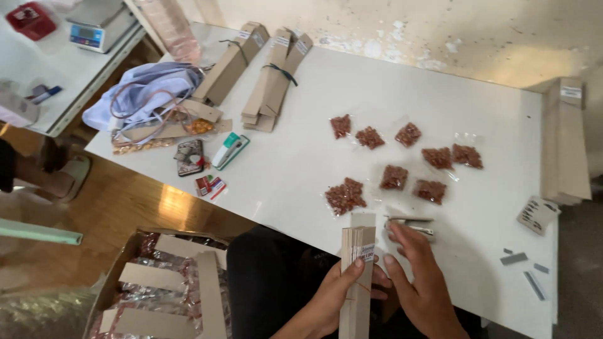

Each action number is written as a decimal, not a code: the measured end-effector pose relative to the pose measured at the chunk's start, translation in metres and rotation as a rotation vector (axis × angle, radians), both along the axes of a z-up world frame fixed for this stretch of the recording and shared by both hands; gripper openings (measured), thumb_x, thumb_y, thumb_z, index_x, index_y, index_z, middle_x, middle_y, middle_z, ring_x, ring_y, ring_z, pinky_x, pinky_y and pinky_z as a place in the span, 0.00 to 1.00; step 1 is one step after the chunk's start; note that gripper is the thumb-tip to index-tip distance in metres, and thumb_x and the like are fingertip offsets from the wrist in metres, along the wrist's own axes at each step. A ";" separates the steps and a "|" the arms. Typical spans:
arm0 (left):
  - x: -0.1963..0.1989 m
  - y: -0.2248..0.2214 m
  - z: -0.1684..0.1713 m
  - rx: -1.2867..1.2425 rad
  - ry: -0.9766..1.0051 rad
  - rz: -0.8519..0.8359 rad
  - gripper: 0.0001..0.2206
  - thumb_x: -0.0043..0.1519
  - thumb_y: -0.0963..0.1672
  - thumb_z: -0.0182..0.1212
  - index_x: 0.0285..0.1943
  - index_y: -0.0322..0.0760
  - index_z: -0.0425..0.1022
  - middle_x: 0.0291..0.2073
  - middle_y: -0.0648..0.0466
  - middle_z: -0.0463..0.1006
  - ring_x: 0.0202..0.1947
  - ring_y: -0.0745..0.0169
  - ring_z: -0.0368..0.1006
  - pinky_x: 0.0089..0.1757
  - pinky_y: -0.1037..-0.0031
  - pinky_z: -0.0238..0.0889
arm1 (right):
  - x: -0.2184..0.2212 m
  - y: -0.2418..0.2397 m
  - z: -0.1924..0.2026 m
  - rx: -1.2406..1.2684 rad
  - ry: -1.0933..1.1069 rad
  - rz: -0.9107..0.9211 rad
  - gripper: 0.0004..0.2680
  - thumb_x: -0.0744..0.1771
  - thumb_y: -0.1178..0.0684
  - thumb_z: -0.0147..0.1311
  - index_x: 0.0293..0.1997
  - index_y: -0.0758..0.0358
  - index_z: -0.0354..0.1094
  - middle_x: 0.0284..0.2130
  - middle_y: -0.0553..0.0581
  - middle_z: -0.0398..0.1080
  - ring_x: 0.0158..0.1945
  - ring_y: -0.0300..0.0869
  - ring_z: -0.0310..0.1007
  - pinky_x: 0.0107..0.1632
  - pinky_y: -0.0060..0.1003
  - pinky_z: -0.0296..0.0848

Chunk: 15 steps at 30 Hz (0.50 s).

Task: The person assembles snack packages by placing small plastic bags of nuts onto long cardboard strips and stapling them to the strips. They then use a handheld labeler to apply a label to the cardboard and place the finished package into a box.

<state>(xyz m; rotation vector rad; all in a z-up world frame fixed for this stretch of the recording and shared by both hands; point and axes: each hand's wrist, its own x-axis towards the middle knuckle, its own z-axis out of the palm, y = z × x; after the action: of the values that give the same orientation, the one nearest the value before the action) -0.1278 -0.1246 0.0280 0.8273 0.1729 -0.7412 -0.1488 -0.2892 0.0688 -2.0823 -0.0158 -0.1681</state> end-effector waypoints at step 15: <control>-0.008 -0.011 0.010 -0.010 -0.054 -0.037 0.24 0.65 0.52 0.58 0.50 0.21 0.78 0.34 0.41 0.82 0.34 0.53 0.80 0.42 0.70 0.76 | -0.012 -0.020 -0.008 0.081 -0.116 -0.084 0.12 0.66 0.57 0.56 0.54 0.62 0.70 0.50 0.55 0.74 0.52 0.40 0.78 0.57 0.34 0.79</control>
<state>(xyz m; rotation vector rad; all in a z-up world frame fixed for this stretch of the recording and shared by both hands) -0.1357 -0.1354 0.0380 0.8417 0.1054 -0.7530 -0.1610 -0.3094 0.0605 -1.9911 0.0080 -0.3359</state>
